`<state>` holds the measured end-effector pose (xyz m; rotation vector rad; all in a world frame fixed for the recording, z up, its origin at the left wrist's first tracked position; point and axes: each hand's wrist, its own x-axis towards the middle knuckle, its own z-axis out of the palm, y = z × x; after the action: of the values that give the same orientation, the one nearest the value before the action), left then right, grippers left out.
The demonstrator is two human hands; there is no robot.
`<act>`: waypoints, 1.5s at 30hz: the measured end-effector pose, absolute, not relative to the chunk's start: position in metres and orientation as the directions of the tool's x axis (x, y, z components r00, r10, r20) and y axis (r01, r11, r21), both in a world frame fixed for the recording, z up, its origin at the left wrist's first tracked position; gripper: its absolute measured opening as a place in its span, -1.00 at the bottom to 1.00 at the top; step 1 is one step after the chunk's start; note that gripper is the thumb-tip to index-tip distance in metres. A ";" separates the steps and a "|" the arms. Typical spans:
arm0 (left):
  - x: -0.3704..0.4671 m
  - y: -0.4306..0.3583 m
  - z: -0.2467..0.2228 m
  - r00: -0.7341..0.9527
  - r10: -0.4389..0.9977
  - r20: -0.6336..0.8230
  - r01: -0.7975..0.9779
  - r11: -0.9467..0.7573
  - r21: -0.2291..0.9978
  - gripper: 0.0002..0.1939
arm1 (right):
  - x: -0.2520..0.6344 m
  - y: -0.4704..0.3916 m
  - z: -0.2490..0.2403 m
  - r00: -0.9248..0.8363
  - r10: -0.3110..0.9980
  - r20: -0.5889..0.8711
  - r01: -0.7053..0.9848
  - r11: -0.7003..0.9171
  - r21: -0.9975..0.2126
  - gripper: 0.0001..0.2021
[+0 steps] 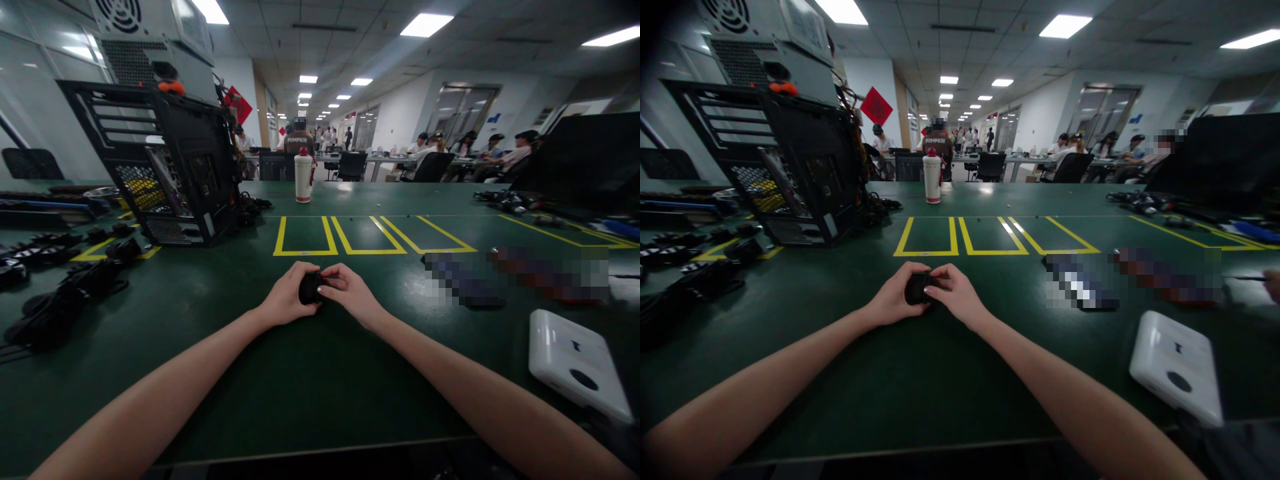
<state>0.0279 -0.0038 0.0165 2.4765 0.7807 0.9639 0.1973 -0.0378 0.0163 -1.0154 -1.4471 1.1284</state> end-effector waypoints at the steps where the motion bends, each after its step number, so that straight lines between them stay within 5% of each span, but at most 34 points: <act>1: 0.028 -0.004 0.017 0.614 0.610 0.502 0.357 -0.781 0.512 -0.40 | 0.197 -0.038 0.017 -0.150 0.970 0.191 0.017 0.195 -0.981 -0.70; 6: 0.028 -0.003 0.016 0.608 0.611 0.507 0.363 -0.782 0.507 -0.39 | 0.196 -0.039 0.020 -0.186 0.978 0.091 -0.024 0.088 -0.996 -0.67; 15: 0.028 -0.005 0.017 0.606 0.622 0.496 0.371 -0.772 0.516 -0.38 | 0.198 -0.040 0.014 -0.174 0.960 0.218 0.074 0.233 -0.970 -0.82; 23: 0.027 -0.004 0.017 0.622 0.613 0.487 0.369 -0.778 0.508 -0.40 | 0.201 -0.037 0.015 -0.205 0.968 0.143 0.041 0.155 -0.987 -0.65; 33: 0.028 -0.004 0.016 0.610 0.622 0.491 0.376 -0.772 0.512 -0.38 | 0.197 -0.039 0.016 -0.163 0.960 0.226 0.088 0.242 -0.966 -0.85; 40: 0.028 -0.003 0.015 0.612 0.611 0.503 0.374 -0.783 0.496 -0.39 | 0.199 -0.037 0.016 -0.176 0.972 0.154 0.045 0.164 -0.985 -0.67; 45: 0.027 -0.003 0.016 0.604 0.628 0.490 0.386 -0.769 0.509 -0.39 | 0.198 -0.041 0.019 -0.203 0.966 0.159 0.068 0.176 -0.982 -0.75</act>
<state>0.0271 -0.0033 0.0159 2.4819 0.8170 0.9561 0.1979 -0.0410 0.0188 -1.0425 -1.4934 1.1805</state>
